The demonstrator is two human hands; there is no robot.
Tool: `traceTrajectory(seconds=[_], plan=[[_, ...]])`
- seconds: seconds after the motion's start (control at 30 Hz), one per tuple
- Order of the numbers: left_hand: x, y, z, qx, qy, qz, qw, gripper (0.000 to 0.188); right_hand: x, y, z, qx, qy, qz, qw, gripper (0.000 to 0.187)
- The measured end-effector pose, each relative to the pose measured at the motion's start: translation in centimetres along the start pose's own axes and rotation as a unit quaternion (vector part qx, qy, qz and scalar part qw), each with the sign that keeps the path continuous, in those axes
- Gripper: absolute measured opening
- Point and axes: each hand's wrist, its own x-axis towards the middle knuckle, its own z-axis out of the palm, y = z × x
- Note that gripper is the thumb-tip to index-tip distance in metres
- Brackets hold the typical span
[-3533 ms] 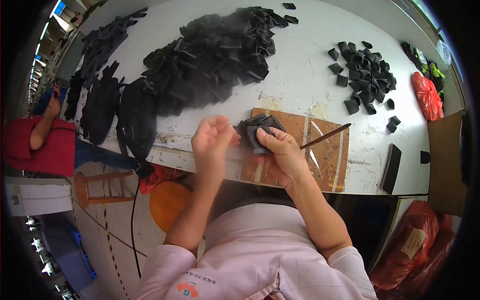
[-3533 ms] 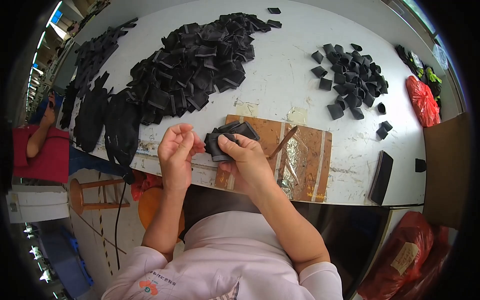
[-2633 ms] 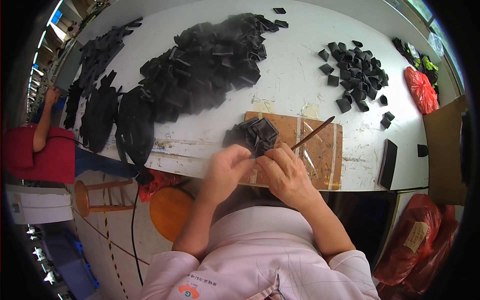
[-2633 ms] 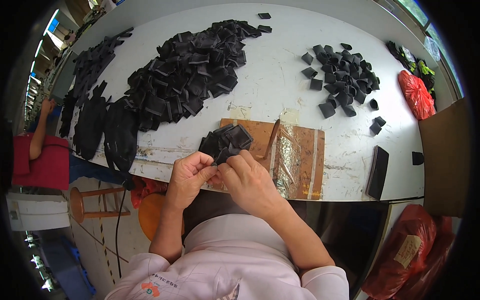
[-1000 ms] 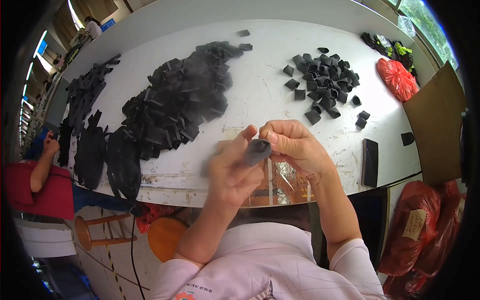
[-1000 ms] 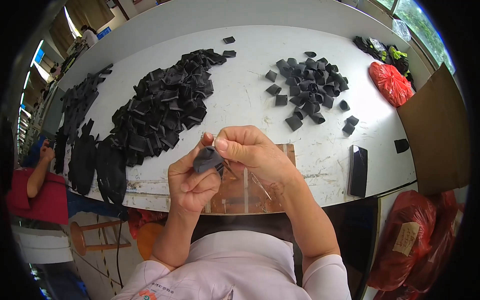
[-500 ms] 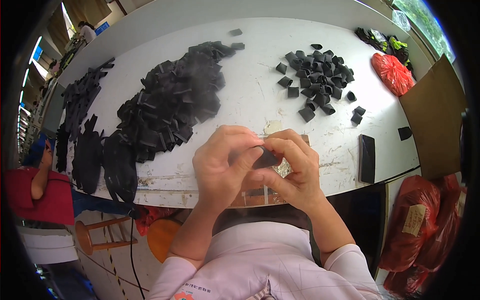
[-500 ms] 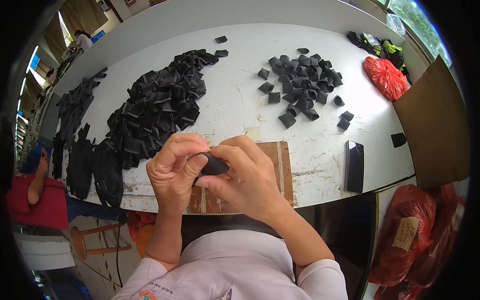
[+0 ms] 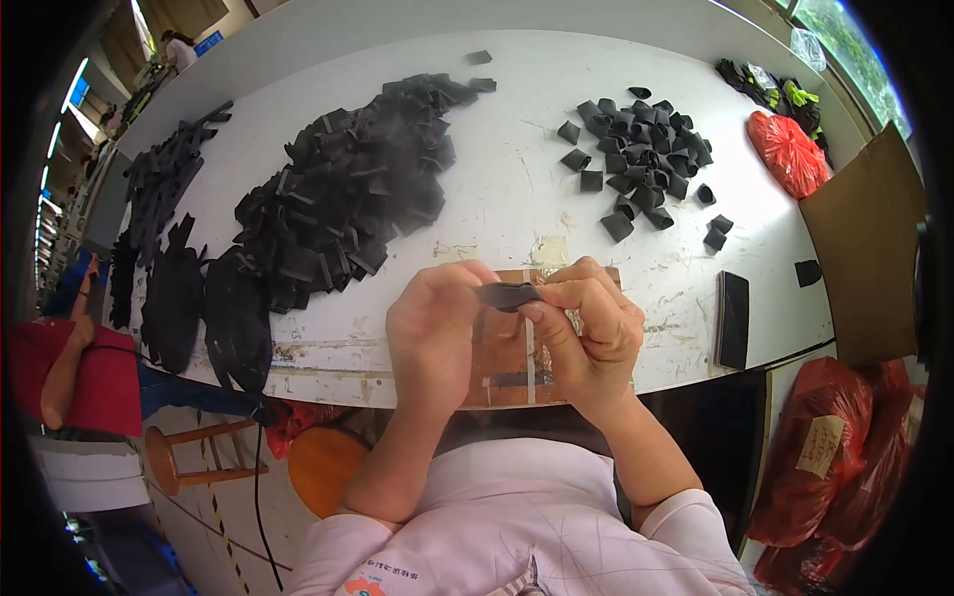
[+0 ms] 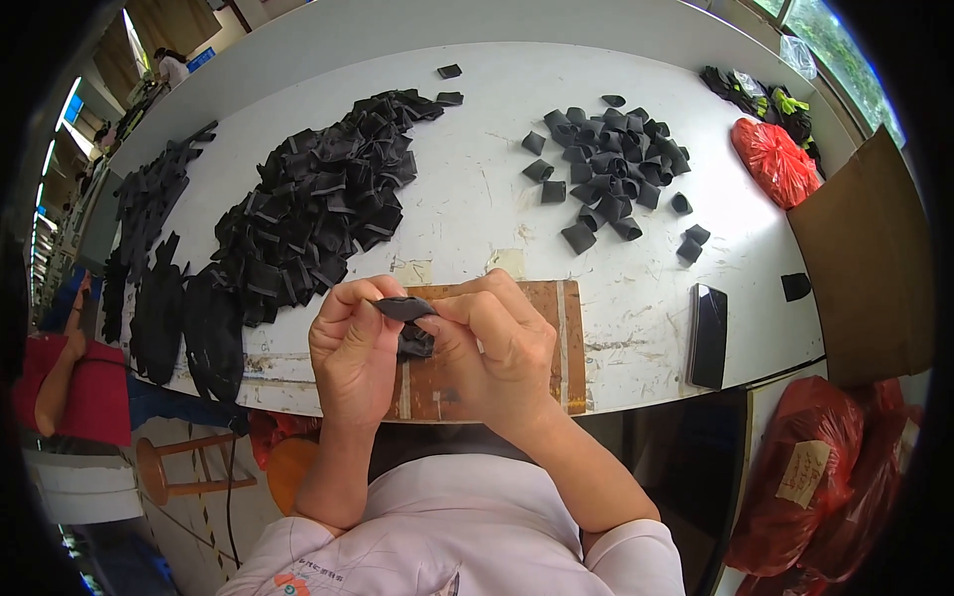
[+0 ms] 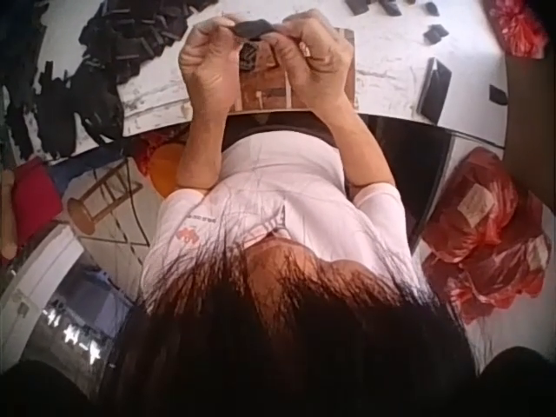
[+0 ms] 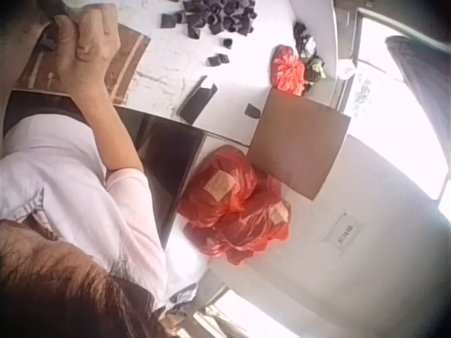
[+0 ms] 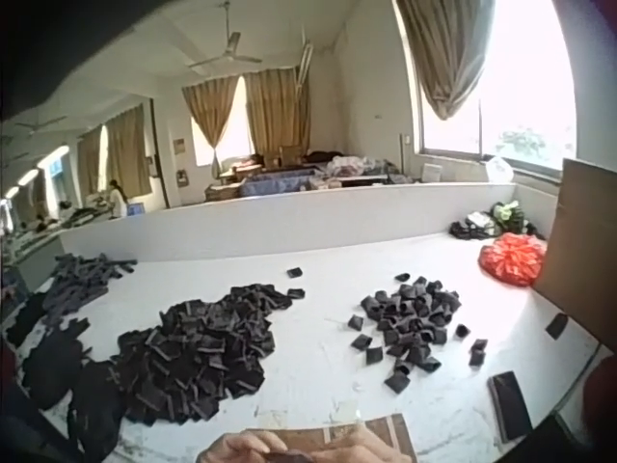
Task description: Applying adhesive and assembling rubber strips onto a template at a workbench.
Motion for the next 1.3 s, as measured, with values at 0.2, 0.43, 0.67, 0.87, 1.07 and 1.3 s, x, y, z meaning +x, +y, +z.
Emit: traceTrajectory(seconds=[0.2, 0.43, 0.67, 0.87, 1.07, 1.3], plan=[[0.8, 2.1, 1.2, 0.294, -0.001, -0.093, 0.951, 0.014, 0.5, -0.5, -0.9, -0.016, -0.043, 0.046, 0.998, 0.011], [0.3, 1.7, 0.9, 0.16, -0.005, -0.182, 0.97, 0.016, 0.9, -0.7, -1.1, 0.072, -0.075, 0.083, 0.991, 0.008], [0.7, 1.8, 0.9, 0.094, -0.009, -0.201, 0.975, 0.015, 0.6, -0.2, -0.8, 0.123, -0.061, 0.113, 0.984, 0.007], [0.4, 0.0, -0.5, -0.435, 0.002, -0.378, 0.817, 0.022, 0.3, -0.1, -0.6, 0.072, -0.058, 0.076, 0.993, 0.009], [0.0, 0.1, -0.3, -0.096, -0.029, -0.177, 0.979, 0.04, 0.6, -0.1, -0.9, 0.001, -0.059, 0.025, 0.998, 0.009], [1.3, 2.1, 0.5, 0.313, -0.086, 0.052, 0.945, 0.008, 0.9, 0.5, -1.4, 0.075, -0.109, 0.063, 0.989, 0.008]])
